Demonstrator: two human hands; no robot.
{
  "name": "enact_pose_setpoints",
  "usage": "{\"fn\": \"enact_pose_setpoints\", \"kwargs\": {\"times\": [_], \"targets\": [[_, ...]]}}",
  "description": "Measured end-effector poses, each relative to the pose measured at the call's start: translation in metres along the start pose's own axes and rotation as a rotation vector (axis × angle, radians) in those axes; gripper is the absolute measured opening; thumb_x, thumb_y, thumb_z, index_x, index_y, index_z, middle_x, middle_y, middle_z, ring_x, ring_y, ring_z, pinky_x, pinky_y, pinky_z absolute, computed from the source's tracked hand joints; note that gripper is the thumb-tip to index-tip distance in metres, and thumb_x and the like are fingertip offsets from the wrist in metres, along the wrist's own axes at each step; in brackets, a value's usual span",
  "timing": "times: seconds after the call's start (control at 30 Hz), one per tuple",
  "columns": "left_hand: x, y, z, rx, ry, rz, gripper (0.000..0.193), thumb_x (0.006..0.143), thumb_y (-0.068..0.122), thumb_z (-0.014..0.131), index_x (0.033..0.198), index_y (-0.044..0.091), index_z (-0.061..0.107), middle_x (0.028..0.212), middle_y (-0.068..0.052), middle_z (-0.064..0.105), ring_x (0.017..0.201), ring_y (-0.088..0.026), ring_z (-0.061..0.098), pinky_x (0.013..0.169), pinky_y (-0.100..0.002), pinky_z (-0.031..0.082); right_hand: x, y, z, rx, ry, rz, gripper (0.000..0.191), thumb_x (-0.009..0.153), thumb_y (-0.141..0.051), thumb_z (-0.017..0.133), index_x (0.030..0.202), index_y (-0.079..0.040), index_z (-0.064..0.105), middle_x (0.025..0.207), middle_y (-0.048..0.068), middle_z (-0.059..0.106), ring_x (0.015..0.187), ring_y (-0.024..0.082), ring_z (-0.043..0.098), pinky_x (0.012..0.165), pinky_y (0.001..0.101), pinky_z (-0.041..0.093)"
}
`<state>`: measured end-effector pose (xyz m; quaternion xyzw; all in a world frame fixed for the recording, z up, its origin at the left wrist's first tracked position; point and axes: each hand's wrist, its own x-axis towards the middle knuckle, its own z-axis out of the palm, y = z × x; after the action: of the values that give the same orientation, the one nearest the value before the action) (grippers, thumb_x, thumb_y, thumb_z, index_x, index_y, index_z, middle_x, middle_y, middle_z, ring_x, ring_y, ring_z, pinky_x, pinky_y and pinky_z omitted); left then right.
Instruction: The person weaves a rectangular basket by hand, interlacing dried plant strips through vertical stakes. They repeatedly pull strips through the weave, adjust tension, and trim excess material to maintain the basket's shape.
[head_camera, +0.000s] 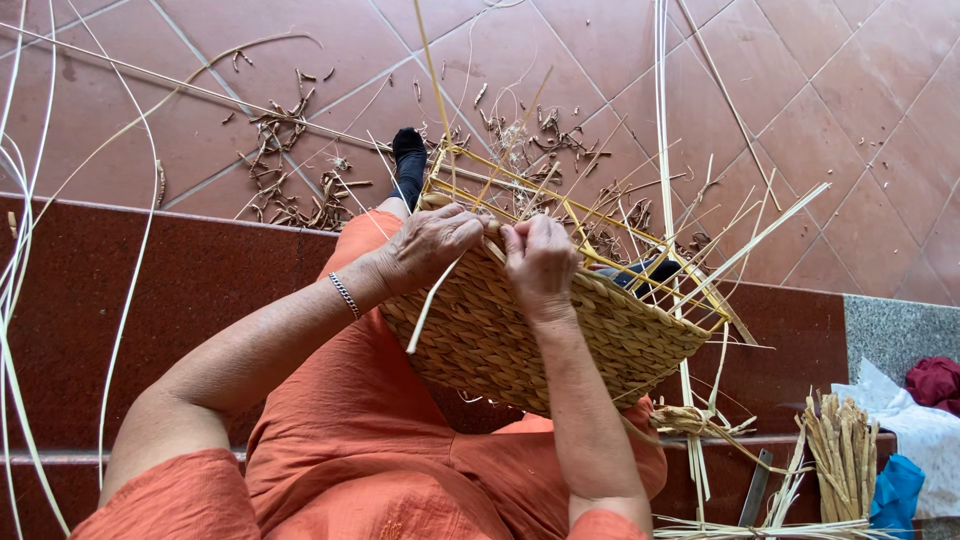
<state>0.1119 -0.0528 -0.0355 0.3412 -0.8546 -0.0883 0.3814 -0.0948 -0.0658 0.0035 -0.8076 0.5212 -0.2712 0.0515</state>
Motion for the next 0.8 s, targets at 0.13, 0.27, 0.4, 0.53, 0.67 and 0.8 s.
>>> {"fn": "enact_pose_setpoints", "kwargs": {"times": [0.13, 0.27, 0.4, 0.53, 0.67, 0.8], "targets": [[0.014, -0.008, 0.017, 0.014, -0.011, -0.171, 0.02, 0.09, 0.012, 0.068, 0.101, 0.005, 0.053, 0.088, -0.012, 0.063, 0.088, -0.031, 0.068, 0.074, -0.042, 0.054, -0.013, 0.007, 0.011, -0.166, 0.104, -0.15, 0.025, 0.095, -0.025, 0.074, 0.084, -0.007, 0.06, 0.073, 0.008, 0.064, 0.071, 0.025, 0.065, 0.064, 0.0398, 0.053], [0.04, -0.009, 0.026, 0.002, -0.033, -0.341, 0.022, 0.091, 0.009, 0.067, 0.108, 0.005, 0.055, 0.089, -0.013, 0.064, 0.084, -0.032, 0.069, 0.072, -0.044, 0.055, -0.027, 0.014, 0.007, -0.02, -0.083, 0.053, 0.029, 0.101, -0.031, 0.072, 0.087, -0.008, 0.062, 0.069, 0.004, 0.065, 0.06, 0.02, 0.065, 0.054, 0.0378, 0.055], [0.045, -0.001, 0.018, 0.129, 0.065, -0.251, 0.042, 0.084, -0.001, 0.065, 0.124, -0.003, 0.052, 0.098, -0.019, 0.064, 0.083, -0.033, 0.069, 0.066, -0.041, 0.057, -0.037, 0.02, -0.005, 0.048, -0.082, 0.119, 0.025, 0.103, -0.034, 0.066, 0.092, -0.011, 0.065, 0.075, 0.002, 0.067, 0.065, 0.018, 0.066, 0.059, 0.0389, 0.055], [0.048, 0.005, 0.015, 0.232, -0.038, -0.102, 0.037, 0.087, 0.006, 0.068, 0.12, 0.0, 0.051, 0.102, -0.019, 0.066, 0.089, -0.032, 0.07, 0.065, -0.04, 0.059, -0.04, 0.017, -0.012, -0.291, 0.138, -0.137, 0.028, 0.102, -0.04, 0.065, 0.091, -0.015, 0.067, 0.082, 0.005, 0.068, 0.081, 0.023, 0.062, 0.071, 0.0398, 0.054], [0.058, 0.002, 0.026, 0.118, -0.276, -0.257, 0.034, 0.095, 0.005, 0.064, 0.128, -0.002, 0.057, 0.104, -0.017, 0.068, 0.087, -0.03, 0.071, 0.068, -0.042, 0.059, -0.052, 0.013, -0.021, -0.326, 0.219, -0.185, 0.032, 0.096, -0.043, 0.067, 0.094, -0.011, 0.071, 0.086, 0.008, 0.067, 0.081, 0.024, 0.059, 0.07, 0.0404, 0.051], [0.058, -0.009, 0.031, -0.16, -0.152, -0.277, 0.019, 0.095, 0.005, 0.065, 0.114, 0.005, 0.071, 0.104, -0.013, 0.07, 0.094, -0.032, 0.07, 0.079, -0.045, 0.057, -0.062, 0.012, -0.03, -0.232, 0.074, -0.214, 0.024, 0.098, -0.033, 0.07, 0.101, -0.009, 0.069, 0.093, 0.008, 0.067, 0.089, 0.024, 0.065, 0.079, 0.0411, 0.054]]}}
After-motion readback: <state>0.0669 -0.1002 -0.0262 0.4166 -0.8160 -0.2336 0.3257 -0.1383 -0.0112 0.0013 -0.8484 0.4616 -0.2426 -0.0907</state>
